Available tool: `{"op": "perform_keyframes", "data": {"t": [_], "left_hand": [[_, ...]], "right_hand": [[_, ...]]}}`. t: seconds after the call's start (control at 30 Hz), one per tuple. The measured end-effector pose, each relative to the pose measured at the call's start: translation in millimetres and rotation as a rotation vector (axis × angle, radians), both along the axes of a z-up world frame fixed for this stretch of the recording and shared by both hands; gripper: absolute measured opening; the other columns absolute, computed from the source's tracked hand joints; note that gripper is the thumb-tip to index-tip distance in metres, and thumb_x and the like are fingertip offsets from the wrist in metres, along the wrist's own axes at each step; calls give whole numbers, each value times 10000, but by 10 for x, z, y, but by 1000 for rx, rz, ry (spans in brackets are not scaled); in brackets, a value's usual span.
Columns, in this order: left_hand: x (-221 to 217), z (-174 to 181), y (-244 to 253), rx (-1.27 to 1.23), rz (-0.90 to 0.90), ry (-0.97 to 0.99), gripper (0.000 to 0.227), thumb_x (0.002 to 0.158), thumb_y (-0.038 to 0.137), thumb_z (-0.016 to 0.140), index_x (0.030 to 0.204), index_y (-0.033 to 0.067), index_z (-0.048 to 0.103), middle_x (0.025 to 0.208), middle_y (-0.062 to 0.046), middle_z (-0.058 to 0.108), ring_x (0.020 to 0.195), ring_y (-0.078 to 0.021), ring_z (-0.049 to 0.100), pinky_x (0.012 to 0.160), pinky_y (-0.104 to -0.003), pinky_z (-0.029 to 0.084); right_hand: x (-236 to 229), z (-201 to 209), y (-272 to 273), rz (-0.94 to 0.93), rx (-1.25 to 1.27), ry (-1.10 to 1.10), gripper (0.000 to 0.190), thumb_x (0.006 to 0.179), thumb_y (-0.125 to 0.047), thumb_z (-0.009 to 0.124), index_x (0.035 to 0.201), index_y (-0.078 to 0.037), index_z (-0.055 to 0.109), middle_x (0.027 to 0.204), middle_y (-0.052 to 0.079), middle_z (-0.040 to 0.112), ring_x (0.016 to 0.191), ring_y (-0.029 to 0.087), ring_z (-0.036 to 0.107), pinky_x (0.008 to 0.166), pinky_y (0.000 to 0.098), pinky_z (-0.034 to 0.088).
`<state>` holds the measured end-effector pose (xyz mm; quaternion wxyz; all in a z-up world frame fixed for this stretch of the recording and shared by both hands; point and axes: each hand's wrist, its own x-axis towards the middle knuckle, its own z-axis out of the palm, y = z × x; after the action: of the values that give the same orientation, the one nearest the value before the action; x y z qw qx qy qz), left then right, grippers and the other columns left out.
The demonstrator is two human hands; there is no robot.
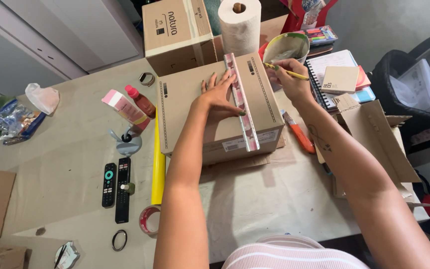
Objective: Measuring, marking, and taping a cardboard box for assembly
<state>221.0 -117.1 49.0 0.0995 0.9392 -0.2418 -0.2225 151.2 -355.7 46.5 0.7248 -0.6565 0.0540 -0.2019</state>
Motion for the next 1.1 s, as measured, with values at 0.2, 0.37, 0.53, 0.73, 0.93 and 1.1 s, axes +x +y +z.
{"op": "perform_keyframes", "data": {"t": [0.2, 0.37, 0.53, 0.73, 0.93, 1.1], "left_hand": [[-14, 12, 11, -1, -1, -2, 1473, 524, 899, 797, 1662, 309, 70, 1742, 52, -22, 1580, -370, -73, 1236, -670, -49], [-34, 43, -2, 7, 6, -3, 1462, 535, 882, 808, 1660, 310, 70, 1741, 54, -12, 1581, -360, -72, 1235, -665, -52], [-29, 30, -5, -4, 5, -7, 1460, 532, 870, 815, 1659, 306, 77, 1742, 50, -9, 1582, -365, -69, 1231, -677, -52], [1, -17, 6, -16, 8, -11, 1466, 521, 890, 805, 1658, 314, 81, 1741, 67, -9, 1583, -359, -65, 1231, -670, -67], [8, -33, 11, -20, 6, -23, 1472, 506, 872, 813, 1655, 332, 69, 1740, 70, 0, 1582, -368, -47, 1224, -680, -65], [2, -42, 15, -13, -4, -41, 1458, 506, 912, 784, 1653, 350, 80, 1738, 85, 5, 1582, -365, -15, 1230, -671, -42]], "right_hand": [[-15, 20, -16, -13, 6, 15, 206, 955, -97, 740, 1116, 27, 704, 1002, 232, 721, 904, 261, 773, 760, 339, 689], [-15, 38, 15, -1, 10, 12, 180, 968, -81, 713, 1107, 32, 704, 1009, 234, 719, 914, 266, 776, 765, 330, 688], [42, -26, 13, 17, 6, 14, 180, 961, -77, 713, 1107, 27, 701, 1016, 219, 721, 910, 249, 775, 769, 319, 687], [162, -84, 111, 38, -14, 0, 248, 939, -78, 767, 1153, 33, 711, 1012, 255, 706, 926, 269, 750, 770, 373, 679], [412, -146, 333, 76, -10, 51, 223, 966, -113, 711, 1162, -7, 714, 1098, 238, 708, 1032, 276, 750, 793, 379, 678], [459, -53, 477, 59, -182, 53, 218, 969, -125, 685, 1165, -38, 727, 870, 114, 706, 726, 117, 670, 644, 251, 625]]}}
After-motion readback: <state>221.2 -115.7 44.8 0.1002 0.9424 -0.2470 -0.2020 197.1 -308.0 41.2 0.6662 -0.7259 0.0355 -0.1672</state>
